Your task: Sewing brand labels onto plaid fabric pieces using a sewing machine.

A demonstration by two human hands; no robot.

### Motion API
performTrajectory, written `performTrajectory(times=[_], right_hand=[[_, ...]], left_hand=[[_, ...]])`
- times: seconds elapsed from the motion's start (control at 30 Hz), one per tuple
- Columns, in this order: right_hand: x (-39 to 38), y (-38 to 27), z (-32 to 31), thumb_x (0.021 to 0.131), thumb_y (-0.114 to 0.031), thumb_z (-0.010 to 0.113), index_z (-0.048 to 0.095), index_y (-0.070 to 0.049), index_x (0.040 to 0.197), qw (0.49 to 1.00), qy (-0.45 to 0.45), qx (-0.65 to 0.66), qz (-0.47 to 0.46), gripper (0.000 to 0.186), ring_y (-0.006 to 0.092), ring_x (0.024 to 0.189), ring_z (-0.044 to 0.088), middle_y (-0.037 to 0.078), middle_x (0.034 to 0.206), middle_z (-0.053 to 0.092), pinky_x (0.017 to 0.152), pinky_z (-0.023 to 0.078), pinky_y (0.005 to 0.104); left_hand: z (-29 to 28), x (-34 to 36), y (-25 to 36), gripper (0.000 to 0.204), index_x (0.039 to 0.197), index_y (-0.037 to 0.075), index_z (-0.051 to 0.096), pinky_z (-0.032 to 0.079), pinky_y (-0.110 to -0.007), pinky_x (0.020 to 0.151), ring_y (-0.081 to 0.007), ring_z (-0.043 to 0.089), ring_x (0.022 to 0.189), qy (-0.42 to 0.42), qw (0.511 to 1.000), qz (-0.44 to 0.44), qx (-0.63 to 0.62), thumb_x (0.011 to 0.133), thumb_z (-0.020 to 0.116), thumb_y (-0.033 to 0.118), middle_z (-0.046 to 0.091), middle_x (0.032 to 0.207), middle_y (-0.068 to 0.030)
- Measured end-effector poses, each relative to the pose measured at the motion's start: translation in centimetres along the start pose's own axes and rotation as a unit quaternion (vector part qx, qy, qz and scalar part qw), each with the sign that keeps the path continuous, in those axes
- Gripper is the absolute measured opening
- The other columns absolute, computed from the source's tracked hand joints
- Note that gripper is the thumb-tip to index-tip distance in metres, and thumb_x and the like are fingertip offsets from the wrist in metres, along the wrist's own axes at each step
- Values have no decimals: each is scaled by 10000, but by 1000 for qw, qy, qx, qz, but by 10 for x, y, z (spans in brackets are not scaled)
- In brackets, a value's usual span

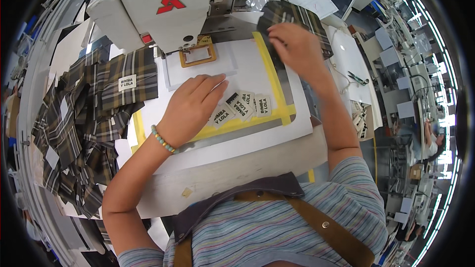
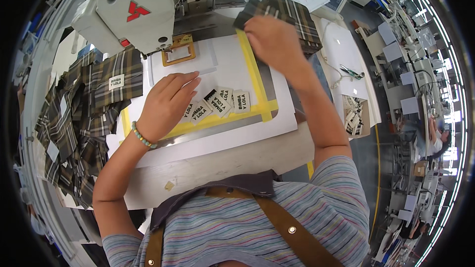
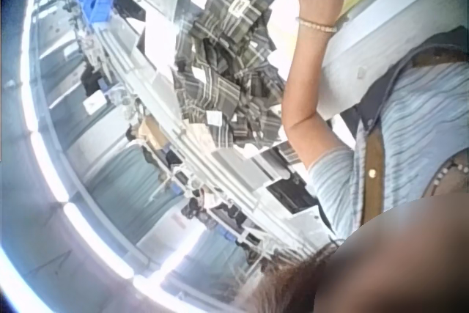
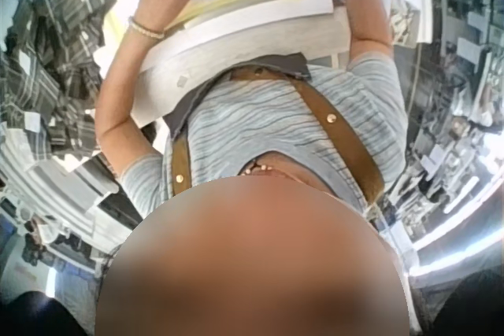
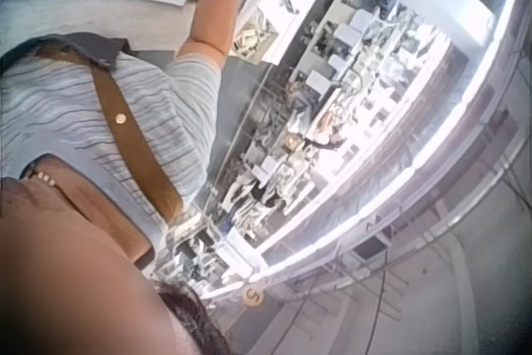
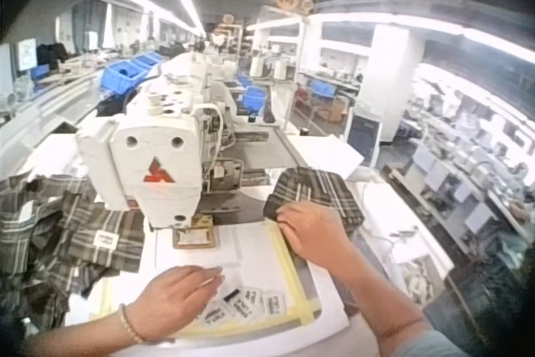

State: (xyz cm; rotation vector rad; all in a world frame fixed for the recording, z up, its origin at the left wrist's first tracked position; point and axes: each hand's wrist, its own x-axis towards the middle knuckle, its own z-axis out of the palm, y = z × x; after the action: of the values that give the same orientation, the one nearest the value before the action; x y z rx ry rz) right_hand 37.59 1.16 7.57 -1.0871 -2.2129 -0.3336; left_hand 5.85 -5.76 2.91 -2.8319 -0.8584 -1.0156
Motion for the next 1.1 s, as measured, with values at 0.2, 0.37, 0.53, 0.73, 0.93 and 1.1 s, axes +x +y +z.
performTrajectory(times=[0.2, 0.37, 0.53, 0.73, 0.93, 1.1], right_hand=[[-21, -53, 48, 850, -69, 745, 734, -44, 902, 992, -101, 14, -74, 59, 291, 879, 728, 68, 952, 744, 715, 589, 422], [-31, -66, 50, 846, -77, 749, 742, -49, 916, 990, -101, 52, -88, 75, 277, 870, 726, 62, 961, 750, 710, 588, 404], [-42, -45, 38, 801, -78, 705, 743, -61, 891, 994, -70, -23, -79, 99, 237, 882, 698, 38, 912, 706, 713, 563, 375], [-41, -36, 47, 851, -75, 747, 781, -44, 946, 991, -91, -50, -84, 105, 233, 922, 737, 40, 1010, 774, 764, 597, 366], [-25, -46, 67, 889, -133, 736, 781, -32, 1086, 992, -94, 2, -82, 226, 241, 1054, 707, 48, 1123, 766, 861, 593, 378], [-28, -50, 52, 984, -253, 728, 744, -21, 1275, 981, -179, 76, -25, 372, 293, 1308, 624, 94, 1353, 715, 1094, 526, 421]], left_hand=[[29, 24, -9, 399, 1307, -31, 662, 589, -417, 958, -319, 690, 1138, 10, 999, -20, 46, 927, 734, 66, 672, 1364, -147], [38, 23, -24, 258, 1086, -1, 708, 582, -385, 921, -285, 667, 1035, -77, 992, 8, 100, 837, 699, 68, 685, 1110, -107], [38, 13, -34, 222, 1013, 9, 708, 574, -383, 880, -266, 654, 985, -49, 988, 38, 140, 803, 688, 75, 664, 1022, -84], [22, -2, -42, 223, 1031, 14, 716, 565, -376, 847, -247, 651, 976, -56, 972, 69, 218, 818, 699, 78, 671, 1027, -72], [2, -30, -50, 222, 1056, 13, 724, 558, -370, 848, -246, 651, 981, -107, 962, 4, 252, 844, 694, 71, 688, 1039, -77], [-14, -54, -52, 387, 1225, -25, 710, 544, -406, 972, -286, 640, 1154, -79, 965, -67, 241, 858, 695, 96, 706, 1282, -122]])
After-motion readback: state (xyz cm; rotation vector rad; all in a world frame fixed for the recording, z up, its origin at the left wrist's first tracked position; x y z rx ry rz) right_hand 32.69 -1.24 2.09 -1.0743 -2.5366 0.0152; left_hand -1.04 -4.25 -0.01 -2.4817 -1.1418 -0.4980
